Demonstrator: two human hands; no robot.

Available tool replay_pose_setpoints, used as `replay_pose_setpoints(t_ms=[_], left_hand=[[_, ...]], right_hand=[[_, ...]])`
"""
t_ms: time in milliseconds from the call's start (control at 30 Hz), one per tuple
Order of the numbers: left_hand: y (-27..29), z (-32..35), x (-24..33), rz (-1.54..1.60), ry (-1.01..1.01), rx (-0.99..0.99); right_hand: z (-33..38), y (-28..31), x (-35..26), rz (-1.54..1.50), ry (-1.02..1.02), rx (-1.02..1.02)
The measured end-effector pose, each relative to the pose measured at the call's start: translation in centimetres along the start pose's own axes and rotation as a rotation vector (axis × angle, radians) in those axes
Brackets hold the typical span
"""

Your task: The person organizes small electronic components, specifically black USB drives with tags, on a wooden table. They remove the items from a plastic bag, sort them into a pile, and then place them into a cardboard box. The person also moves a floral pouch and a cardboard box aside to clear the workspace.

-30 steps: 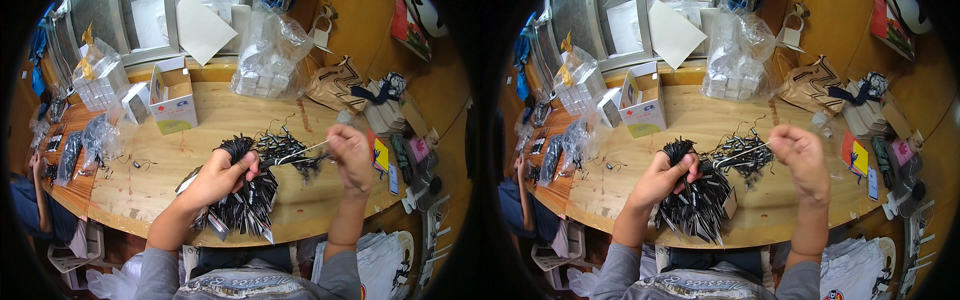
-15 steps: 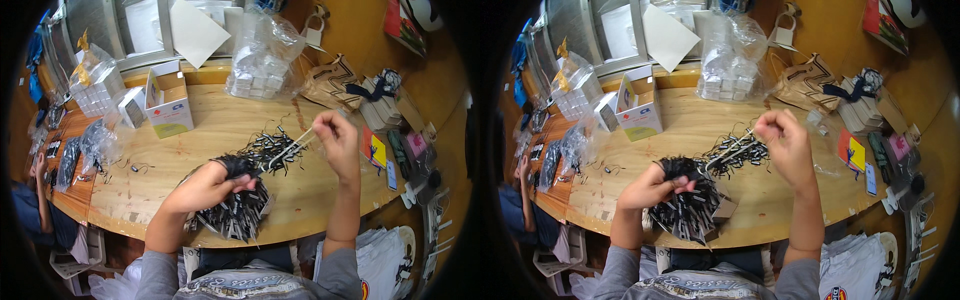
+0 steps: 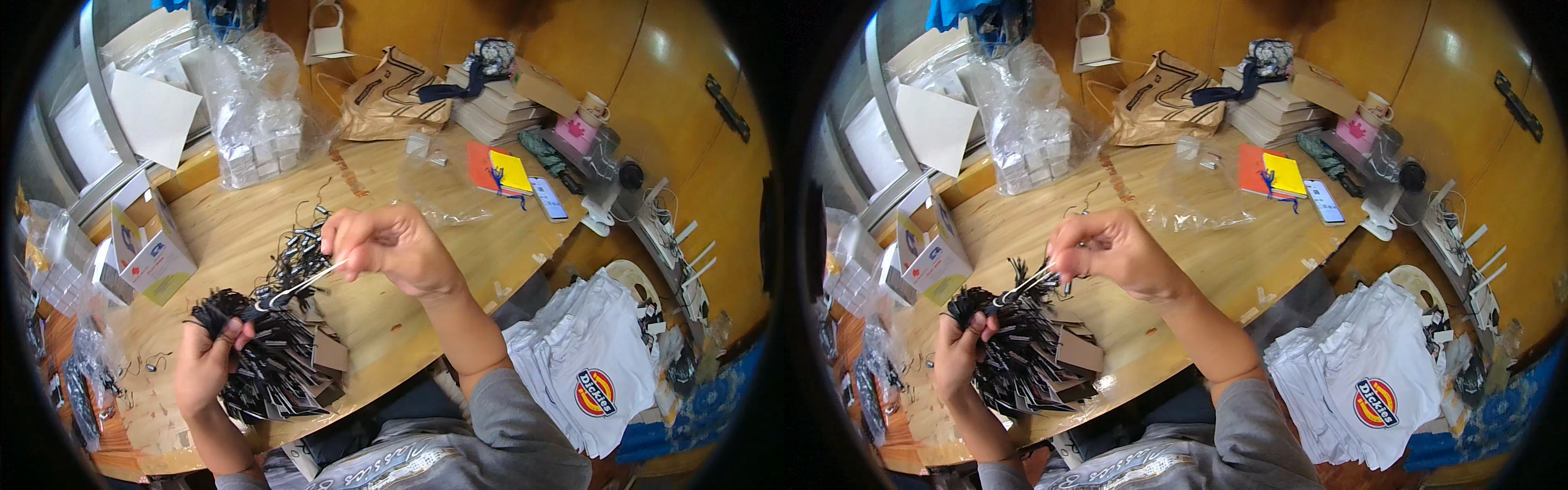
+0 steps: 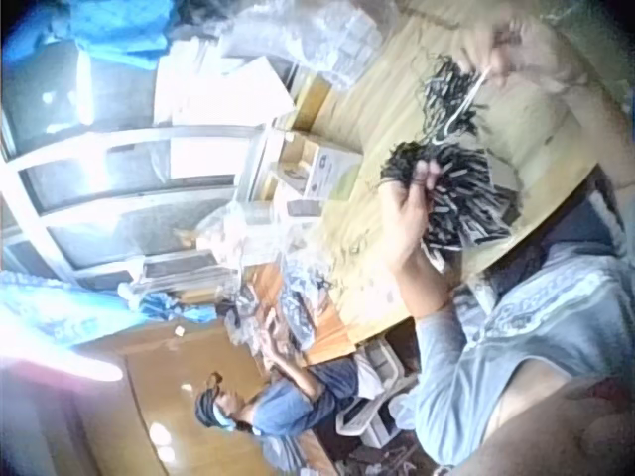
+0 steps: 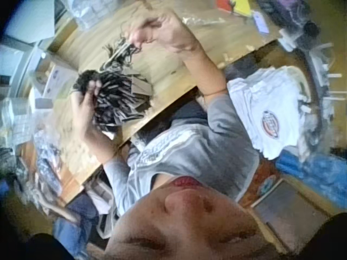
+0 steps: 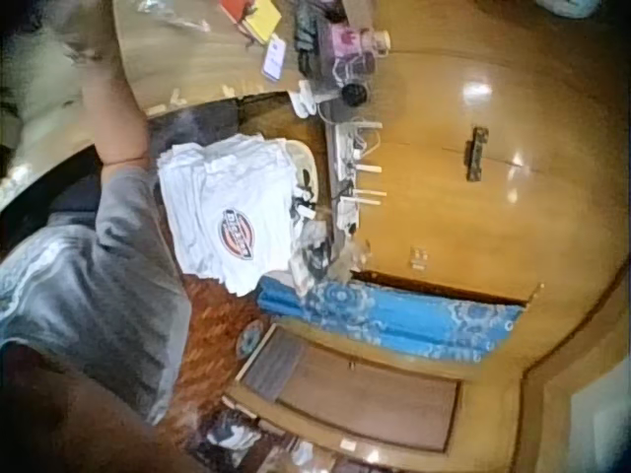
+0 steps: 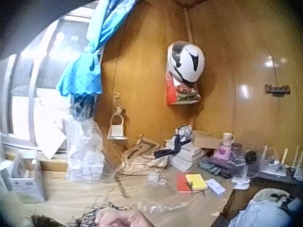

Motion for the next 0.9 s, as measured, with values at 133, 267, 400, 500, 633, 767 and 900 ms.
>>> replay_pose_setpoints(t_ms=[133, 267, 400, 500, 633, 767, 900], left_hand=[[-0.3, -0.1, 0.0, -0.028, 0.002, -0.061], [0.0, 0.3, 0.4, 0.0, 0.077, -0.05], [-0.4, 0.0, 0.9, -0.03, -0.051, -0.087], [-0.2, 0.2, 0.7, 0.04, -0.014, -0.053], [-0.2, 0.1, 0.6, -0.025, -0.024, -0.092], [-0.6, 0.1, 0.8, 0.018, -0.03, -0.096], [-0.2, 0.2, 0.4, 0.008, 0.006, -0.097]], right_hand=[[0.6, -0.9, 2.4, -0.553, -0.22, 0.119], [1.0, 0.7, 1.3, 0.038, 0.021, 0.166], [1.7, 0.8, -0.3, 1.065, 0.038, 0.353], [1.8, -0.4, -1.0, 1.293, 0.031, 0.359], [1.2, -2.7, 0.2, 1.361, -0.013, 0.094], [1.6, -4.2, 5.6, 0.976, -0.336, -0.249], [1.1, -3.0, 2.4, 1.502, -0.133, 0.082]])
Point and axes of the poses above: each hand's wrist, its own z-axis away from the middle knuckle, its own y-axis out of the back of the hand, x = y × z, the point moved 9 cm from there along -z, towards the middle knuckle, and after that the axes turned 1 degree about x, right-handed, at the moved point
